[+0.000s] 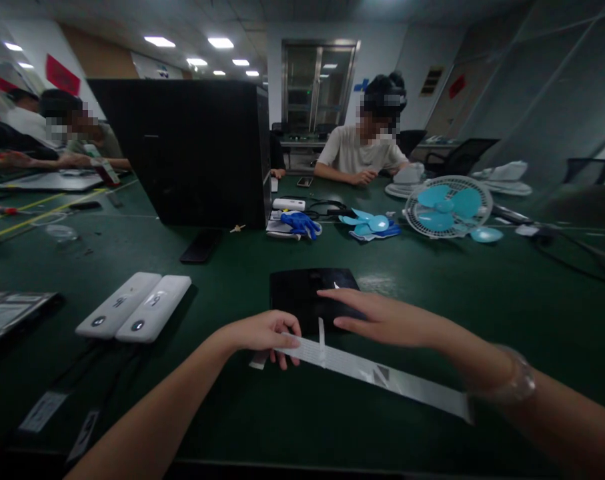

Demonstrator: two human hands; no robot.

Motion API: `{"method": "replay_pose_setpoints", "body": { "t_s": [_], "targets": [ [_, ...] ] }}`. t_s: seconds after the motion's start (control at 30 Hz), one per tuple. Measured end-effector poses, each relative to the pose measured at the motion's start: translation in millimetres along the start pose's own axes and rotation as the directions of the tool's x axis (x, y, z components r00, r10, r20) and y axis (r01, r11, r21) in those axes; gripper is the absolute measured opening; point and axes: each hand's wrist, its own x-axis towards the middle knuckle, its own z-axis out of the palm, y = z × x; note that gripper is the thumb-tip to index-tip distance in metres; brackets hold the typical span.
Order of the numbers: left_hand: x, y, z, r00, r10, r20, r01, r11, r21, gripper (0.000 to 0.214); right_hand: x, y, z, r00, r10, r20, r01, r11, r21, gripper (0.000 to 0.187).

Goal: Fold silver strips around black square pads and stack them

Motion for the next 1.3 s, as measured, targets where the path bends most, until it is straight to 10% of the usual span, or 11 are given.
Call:
{"method": "replay_pose_setpoints", "body": {
  "t_s": [0.33, 0.5, 0.87, 1.3],
  "targets": [
    [2, 3, -4.0, 0.957, 0.059, -0.284, -0.073, 0.997, -0.036, 0.03, -6, 23, 47, 0.94, -0.234, -0.249, 0.134, 0.922, -0.363, 0.044],
    [5, -1, -8.7, 0.857, 0.122, -0.5, -0.004, 0.973, 0.231, 0.039, 0, 43, 51, 0.921, -0.247, -0.301, 0.074, 0.87, -0.488, 0.043],
    [3, 8, 1.4, 0.728, 0.261, -0.634, 0.26, 0.751, 0.607, 0.024, 9, 41, 60, 0.923, -0.231, -0.308, 0.002, 0.803, -0.596, 0.044],
    [13, -2, 9.2, 0.698, 0.282, -0.658, 0.312, 0.708, 0.634, 0.019, 7, 35, 68, 0.961, -0.097, -0.258, -0.061, 0.837, -0.543, 0.056]
  ]
}}
